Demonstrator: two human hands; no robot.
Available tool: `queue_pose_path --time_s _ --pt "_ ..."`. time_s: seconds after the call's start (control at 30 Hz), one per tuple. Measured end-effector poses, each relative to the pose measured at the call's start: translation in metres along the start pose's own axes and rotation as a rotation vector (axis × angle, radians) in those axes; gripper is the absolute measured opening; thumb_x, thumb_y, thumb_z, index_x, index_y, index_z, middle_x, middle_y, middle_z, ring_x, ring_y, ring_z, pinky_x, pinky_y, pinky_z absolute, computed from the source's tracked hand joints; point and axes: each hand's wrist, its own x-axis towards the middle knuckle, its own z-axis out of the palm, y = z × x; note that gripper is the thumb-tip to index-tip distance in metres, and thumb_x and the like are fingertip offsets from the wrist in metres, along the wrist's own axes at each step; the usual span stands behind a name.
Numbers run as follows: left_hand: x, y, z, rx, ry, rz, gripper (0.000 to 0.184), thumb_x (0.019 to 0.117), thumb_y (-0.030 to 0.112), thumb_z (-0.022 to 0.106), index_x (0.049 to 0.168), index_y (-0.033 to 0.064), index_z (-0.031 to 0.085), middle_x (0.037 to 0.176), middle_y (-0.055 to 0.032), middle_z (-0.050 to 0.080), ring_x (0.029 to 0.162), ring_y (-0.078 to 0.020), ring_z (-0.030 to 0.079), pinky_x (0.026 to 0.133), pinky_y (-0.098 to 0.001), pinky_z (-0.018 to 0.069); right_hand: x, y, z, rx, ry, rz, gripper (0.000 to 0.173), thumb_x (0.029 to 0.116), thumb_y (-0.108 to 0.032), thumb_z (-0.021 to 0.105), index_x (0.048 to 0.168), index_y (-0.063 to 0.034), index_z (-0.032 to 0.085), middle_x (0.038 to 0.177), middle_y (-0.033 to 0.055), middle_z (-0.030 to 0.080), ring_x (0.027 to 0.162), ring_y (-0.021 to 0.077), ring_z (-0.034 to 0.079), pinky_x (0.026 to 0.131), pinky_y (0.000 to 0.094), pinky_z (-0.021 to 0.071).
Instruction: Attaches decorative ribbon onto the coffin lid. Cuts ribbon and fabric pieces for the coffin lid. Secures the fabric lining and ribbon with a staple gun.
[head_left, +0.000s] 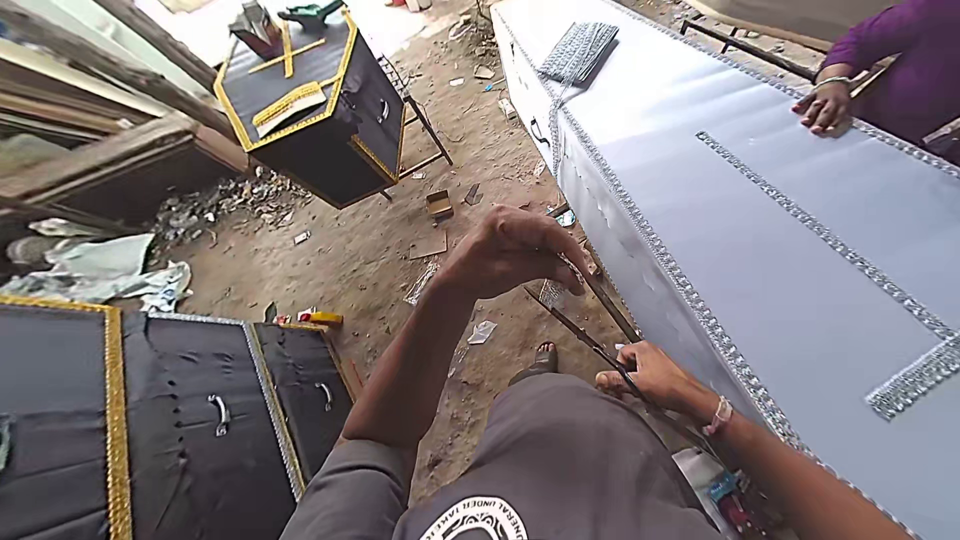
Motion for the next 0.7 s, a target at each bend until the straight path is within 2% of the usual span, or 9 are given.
queue_pose_path --time_s 0.13,0.2,0.3,0.37,0.4,0.47,0.53,0.63,0.7 --pt "0.032 0.018 0.013 -0.078 0.063 0.132 0.01 0.0993 0.012 0.066 0.099 0.0071 0.074 0.088 -0.0073 0.075 0.086 -0.0207 0.074 0.088 -0.0444 0.0616 -0.015 0.015 0.005 -0.089 0.137 -0.018 0.06 0.0826 -0.069 0.071 0.079 -0.0098 0.06 0.067 0.0038 0.057 0.061 0.0199 0.059 0.061 0.0439 0.0498" --pt "0.052 0.03 0.022 -0.075 0.097 0.199 0.009 0.0996 0.011 0.065 0.102 0.0072 0.073 0.087 -0.008 0.075 0.086 -0.0221 0.075 0.088 -0.0464 0.0616 -0.026 0.032 0.017 -0.04 0.236 -0.041 0.059 0.0824 -0.066 0.072 0.078 -0.0088 0.061 0.067 0.0045 0.056 0.063 0.0211 0.058 0.062 0.0452 0.0482" --pt "0.087 0.027 0.039 -0.087 0.157 0.223 0.011 0.0991 0.012 0.066 0.106 0.006 0.072 0.088 -0.0091 0.075 0.083 -0.022 0.074 0.085 -0.0443 0.0632 -0.051 0.064 0.042 0.23 0.477 -0.062 0.058 0.0789 -0.068 0.073 0.078 -0.0113 0.064 0.062 0.0005 0.056 0.055 0.0153 0.056 0.056 0.0399 0.0491" --pt "0.112 0.015 0.06 -0.162 0.172 0.203 0.012 0.1003 0.012 0.064 0.108 0.0048 0.07 0.088 -0.0097 0.074 0.08 -0.0207 0.074 0.077 -0.0394 0.0649 -0.075 0.076 0.065 0.442 0.73 -0.031 0.055 0.0789 -0.065 0.075 0.076 -0.011 0.065 0.058 -0.0006 0.056 0.05 0.0132 0.055 0.051 0.0373 0.0498" --pt "0.126 0.007 0.072 -0.202 0.174 0.182 0.012 0.1008 0.011 0.063 0.108 0.004 0.07 0.089 -0.0101 0.074 0.079 -0.0206 0.074 0.076 -0.0384 0.0652 -0.086 0.079 0.077 0.526 0.877 -0.017 0.053 0.0802 -0.061 0.076 0.075 -0.0098 0.064 0.056 -0.0009 0.056 0.047 0.0121 0.055 0.048 0.0358 0.0497" --pt "0.155 -0.01 0.096 -0.278 0.176 0.119 0.012 0.1025 0.008 0.059 0.108 0.0021 0.068 0.09 -0.0117 0.073 0.077 -0.021 0.074 0.074 -0.0382 0.0649 -0.107 0.082 0.09 0.665 1.16 -0.025 0.04 0.0843 -0.042 0.08 0.08 -0.0044 0.066 0.058 0.0 0.059 0.046 0.0103 0.057 0.045 0.0328 0.0528" --pt "0.186 -0.032 0.118 -0.309 0.229 0.023 0.013 0.1029 0.005 0.055 0.107 0.0019 0.067 0.091 -0.011 0.074 0.078 -0.0207 0.074 0.076 -0.0393 0.0649 -0.125 0.09 0.094 0.714 1.392 -0.045 0.03 0.0868 -0.028 0.079 0.083 -0.0013 0.065 0.059 -0.0003 0.061 0.046 0.0077 0.059 0.044 0.0297 0.0544" --pt "0.238 -0.093 0.129 -0.247 0.342 -0.12 0.014 0.1019 0.003 0.057 0.113 -0.0037 0.064 0.092 -0.0127 0.075 0.082 -0.0224 0.075 0.079 -0.0403 0.0649 -0.153 0.11 0.086 0.737 1.609 -0.055 0.025 0.0895 -0.022 0.076 0.083 -0.0019 0.062 0.059 -0.0041 0.061 0.046 0.0039 0.059 0.044 0.0254 0.0548" --pt "0.265 -0.151 0.114 -0.064 0.449 -0.275 0.03 0.0995 0.008 0.064 0.126 -0.0042 0.06 0.098 -0.0152 0.074 0.084 -0.0225 0.074 0.077 -0.0382 0.0638 -0.167 0.123 0.08 0.77 1.685 -0.04 0.024 0.0909 -0.021 0.075 0.085 -0.0037 0.06 0.059 -0.0063 0.06 0.045 0.0029 0.058 0.044 0.0239 0.0546"
